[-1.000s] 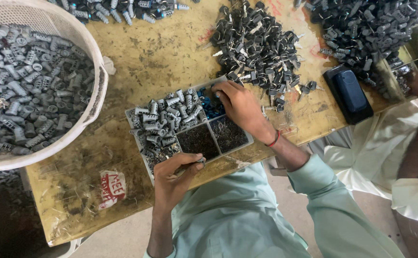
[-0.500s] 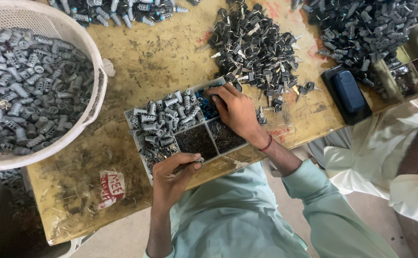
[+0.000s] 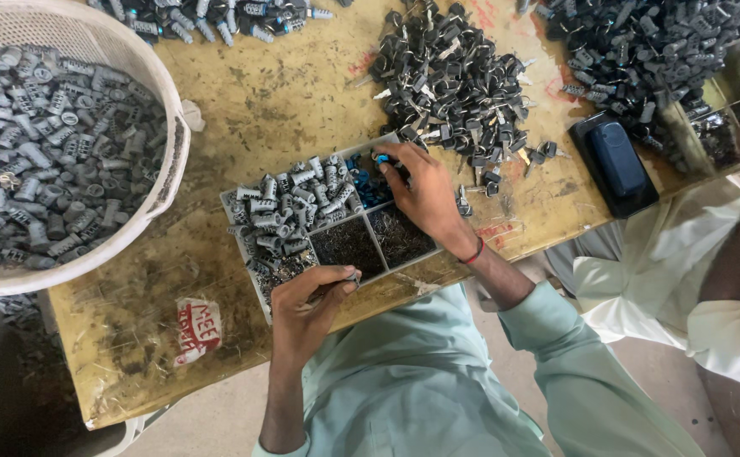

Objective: The person assembles small hardware components by hand at a workbench. They repeatedly pick a grey plastic piece, insert a metal pin, and add a blue cap, then place the assembled unit on the table. The process is repeated with multiple components.

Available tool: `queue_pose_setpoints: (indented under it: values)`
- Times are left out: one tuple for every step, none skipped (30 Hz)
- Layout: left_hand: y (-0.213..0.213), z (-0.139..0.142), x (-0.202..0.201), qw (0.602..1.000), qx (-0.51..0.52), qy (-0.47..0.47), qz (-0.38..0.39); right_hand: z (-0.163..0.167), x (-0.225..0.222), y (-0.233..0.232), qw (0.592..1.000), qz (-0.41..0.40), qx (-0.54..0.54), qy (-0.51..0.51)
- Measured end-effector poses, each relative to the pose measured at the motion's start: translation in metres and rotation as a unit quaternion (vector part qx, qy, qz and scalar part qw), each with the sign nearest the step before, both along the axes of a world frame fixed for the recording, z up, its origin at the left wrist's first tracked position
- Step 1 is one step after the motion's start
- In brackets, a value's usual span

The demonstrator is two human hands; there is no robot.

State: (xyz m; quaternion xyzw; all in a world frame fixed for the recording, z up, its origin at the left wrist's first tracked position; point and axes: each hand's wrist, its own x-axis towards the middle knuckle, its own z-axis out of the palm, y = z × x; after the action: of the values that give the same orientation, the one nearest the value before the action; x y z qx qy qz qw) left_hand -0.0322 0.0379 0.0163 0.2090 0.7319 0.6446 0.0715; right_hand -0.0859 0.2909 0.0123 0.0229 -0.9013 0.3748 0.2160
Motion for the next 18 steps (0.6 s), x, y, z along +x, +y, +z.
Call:
queue_pose_setpoints:
  values:
    - [-0.0002,0.0003,-0.0001,1.000,-0.008,0.003,0.003,0.0006,0.0000,-0.0007,1.000,-0.003,0.006,-0.009]
    - [-0.0005,0.0005,-0.0005,1.000,-0.009,0.008,0.002,0.0010,-0.0005,-0.0016,1.000,-0.005,0.011,-0.017]
    - [-0.0008,0.0009,-0.0006,1.000,-0.011,0.011,0.002,0.0014,-0.0007,-0.0022,1.000,-0.005,0.011,-0.018]
    - [-0.0010,0.0011,-0.0009,1.000,-0.013,0.015,0.001,0.0015,-0.0011,-0.0029,1.000,-0.005,0.012,-0.020]
    - [-0.0010,0.0014,-0.0011,1.000,-0.009,0.016,0.001,0.0017,-0.0014,-0.0033,1.000,-0.006,0.012,-0.022]
    - [-0.0008,0.0017,-0.0012,1.000,-0.006,0.016,0.001,0.0018,-0.0014,-0.0037,1.000,-0.004,0.014,-0.020]
    - [-0.0006,0.0019,-0.0014,1.000,-0.004,0.017,0.002,0.0018,-0.0015,-0.0040,1.000,-0.002,0.017,-0.018]
    - [-0.0006,0.0021,-0.0015,1.000,-0.003,0.013,0.001,0.0018,-0.0017,-0.0043,1.000,0.001,0.019,-0.016]
    - [-0.0004,0.0022,-0.0016,1.000,-0.003,0.010,0.002,0.0019,-0.0016,-0.0044,1.000,0.002,0.021,-0.014]
    - [-0.0003,0.0022,-0.0018,1.000,-0.002,0.007,0.002,0.0020,-0.0020,-0.0046,1.000,0.004,0.023,-0.011]
    - [-0.0003,0.0021,-0.0017,1.000,-0.001,0.003,0.001,0.0024,-0.0020,-0.0048,1.000,0.006,0.025,-0.008]
    - [-0.0005,0.0018,-0.0020,1.000,0.000,0.000,0.000,0.0026,-0.0024,-0.0051,1.000,0.005,0.025,-0.012]
    - [-0.0007,0.0015,-0.0019,1.000,0.001,-0.002,-0.001,0.0031,-0.0028,-0.0052,1.000,0.004,0.024,-0.016]
    - [-0.0009,0.0009,-0.0019,1.000,-0.003,0.000,0.000,0.0035,-0.0030,-0.0054,1.000,0.002,0.024,-0.020]
    - [-0.0009,0.0003,-0.0020,1.000,-0.006,0.003,0.001,0.0037,-0.0035,-0.0054,1.000,0.003,0.015,-0.015]
    - [-0.0014,-0.0004,-0.0020,1.000,-0.009,0.006,0.002,0.0037,-0.0034,-0.0056,1.000,0.005,0.007,-0.009]
    - [-0.0012,-0.0013,-0.0023,1.000,-0.012,0.009,0.001,0.0033,-0.0033,-0.0055,1.000,0.006,-0.001,-0.003]
    - [-0.0009,-0.0023,-0.0027,1.000,-0.015,0.011,0.000,0.0026,-0.0032,-0.0054,1.000,0.016,-0.002,0.020]
